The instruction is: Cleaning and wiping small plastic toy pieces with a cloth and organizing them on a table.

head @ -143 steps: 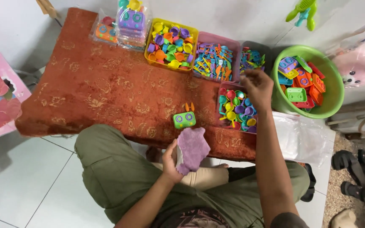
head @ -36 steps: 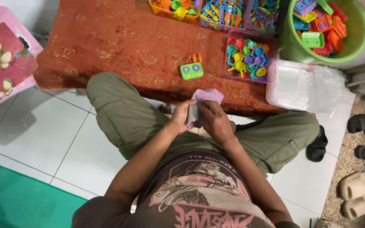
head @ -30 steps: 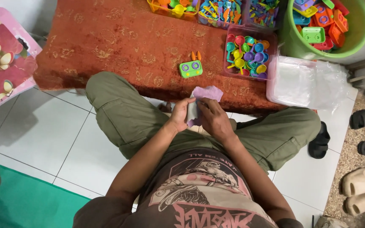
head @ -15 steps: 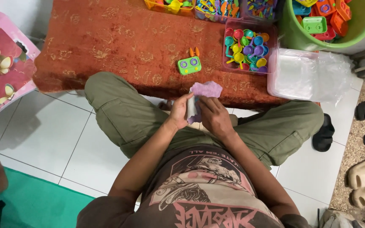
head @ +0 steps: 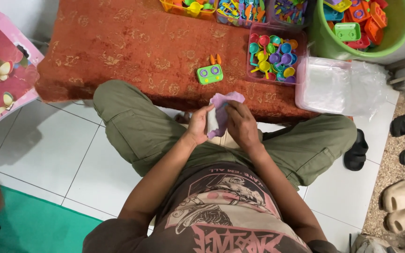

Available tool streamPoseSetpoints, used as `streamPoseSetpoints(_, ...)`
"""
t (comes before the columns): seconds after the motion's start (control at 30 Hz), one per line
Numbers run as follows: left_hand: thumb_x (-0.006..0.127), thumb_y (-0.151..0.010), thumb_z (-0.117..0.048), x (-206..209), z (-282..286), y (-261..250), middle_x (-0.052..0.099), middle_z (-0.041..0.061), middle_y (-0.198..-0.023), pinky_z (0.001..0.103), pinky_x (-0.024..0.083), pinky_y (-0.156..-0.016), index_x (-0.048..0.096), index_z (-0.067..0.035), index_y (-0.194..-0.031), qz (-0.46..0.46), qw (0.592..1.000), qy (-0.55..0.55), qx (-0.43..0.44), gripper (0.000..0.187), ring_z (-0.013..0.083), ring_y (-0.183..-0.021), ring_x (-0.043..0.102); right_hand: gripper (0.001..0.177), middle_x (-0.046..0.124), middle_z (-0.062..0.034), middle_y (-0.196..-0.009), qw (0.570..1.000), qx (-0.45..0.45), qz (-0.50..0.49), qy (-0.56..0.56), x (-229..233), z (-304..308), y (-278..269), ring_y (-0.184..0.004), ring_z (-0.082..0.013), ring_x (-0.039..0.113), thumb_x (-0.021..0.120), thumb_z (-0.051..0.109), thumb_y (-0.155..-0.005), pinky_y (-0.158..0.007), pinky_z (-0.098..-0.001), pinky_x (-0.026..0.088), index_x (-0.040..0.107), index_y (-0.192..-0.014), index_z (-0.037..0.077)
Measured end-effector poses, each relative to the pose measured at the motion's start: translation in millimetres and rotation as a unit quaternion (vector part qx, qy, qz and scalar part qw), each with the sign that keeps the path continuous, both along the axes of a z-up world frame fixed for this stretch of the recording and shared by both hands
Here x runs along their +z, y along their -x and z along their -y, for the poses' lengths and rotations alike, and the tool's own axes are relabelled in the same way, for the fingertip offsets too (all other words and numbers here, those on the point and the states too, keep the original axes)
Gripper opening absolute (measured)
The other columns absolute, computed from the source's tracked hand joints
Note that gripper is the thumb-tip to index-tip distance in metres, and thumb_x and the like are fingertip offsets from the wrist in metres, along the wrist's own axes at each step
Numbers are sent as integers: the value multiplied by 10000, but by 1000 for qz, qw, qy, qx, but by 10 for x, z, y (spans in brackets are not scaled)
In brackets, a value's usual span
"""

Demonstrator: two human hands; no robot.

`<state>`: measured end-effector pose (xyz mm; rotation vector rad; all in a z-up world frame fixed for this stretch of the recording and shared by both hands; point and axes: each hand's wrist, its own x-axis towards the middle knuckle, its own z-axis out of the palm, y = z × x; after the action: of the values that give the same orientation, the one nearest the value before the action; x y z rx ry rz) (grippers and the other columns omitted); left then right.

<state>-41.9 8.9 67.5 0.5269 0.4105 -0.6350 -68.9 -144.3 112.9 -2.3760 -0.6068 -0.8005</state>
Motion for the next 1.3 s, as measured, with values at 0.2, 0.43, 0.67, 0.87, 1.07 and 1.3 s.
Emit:
streamPoseSetpoints(0.2,720,-870,-260,-203,4,-22,772,119,-859,319,599,-709,779,-37,-946,-4,1000,14,3,243,237,-739,746,152,693,-191,-1099,999,20,-27,-3,258,-162,78,-955,-393,702,619,-70,-922,-783,-458,575,731,-1022,-44)
streamPoseSetpoints(0.43,748,-838,-267,27,-1,-23,757,94,-792,280,590,-623,773,-63,-907,-16,1000,-7,15,216,209,-674,734,164,695,-170,-1119,999,-11,-40,-17,26,-146,0,-978,-365,706,648,-27,-932,-799,-432,591,754,-1057,-28)
streamPoseSetpoints(0.67,733,-825,-254,-22,-13,-18,747,81,-750,272,584,-588,763,-82,-871,-15,1000,-10,13,181,190,-649,732,168,685,-156,-1127,998,-21,-48,-30,-82,-53,-82,-997,-340,703,643,-17,-944,-835,-406,592,754,-1069,-23)
streamPoseSetpoints(0.87,710,-847,-248,-131,42,-34,765,91,-815,283,601,-637,768,-76,-908,-19,1000,-3,10,192,211,-698,749,192,678,-128,-1154,997,-15,-67,-29,-70,-129,21,-1004,-324,699,641,-16,-939,-854,-397,592,766,-1083,12)
streamPoseSetpoints(1.07,717,-836,-270,-164,13,-51,764,88,-802,284,596,-635,771,-75,-905,-11,1000,-7,7,213,205,-693,746,196,677,-157,-1153,997,-13,-64,-48,-43,-132,14,-1006,-354,692,635,-5,-947,-847,-422,587,750,-1106,-8)
streamPoseSetpoints(1.3,723,-839,-273,6,2,-48,769,103,-823,292,598,-663,771,-60,-933,-2,1000,-1,6,238,217,-716,747,196,679,-166,-1162,999,-18,-42,-28,-261,11,-89,-991,-348,691,618,-1,-965,-841,-419,582,748,-1110,-19)
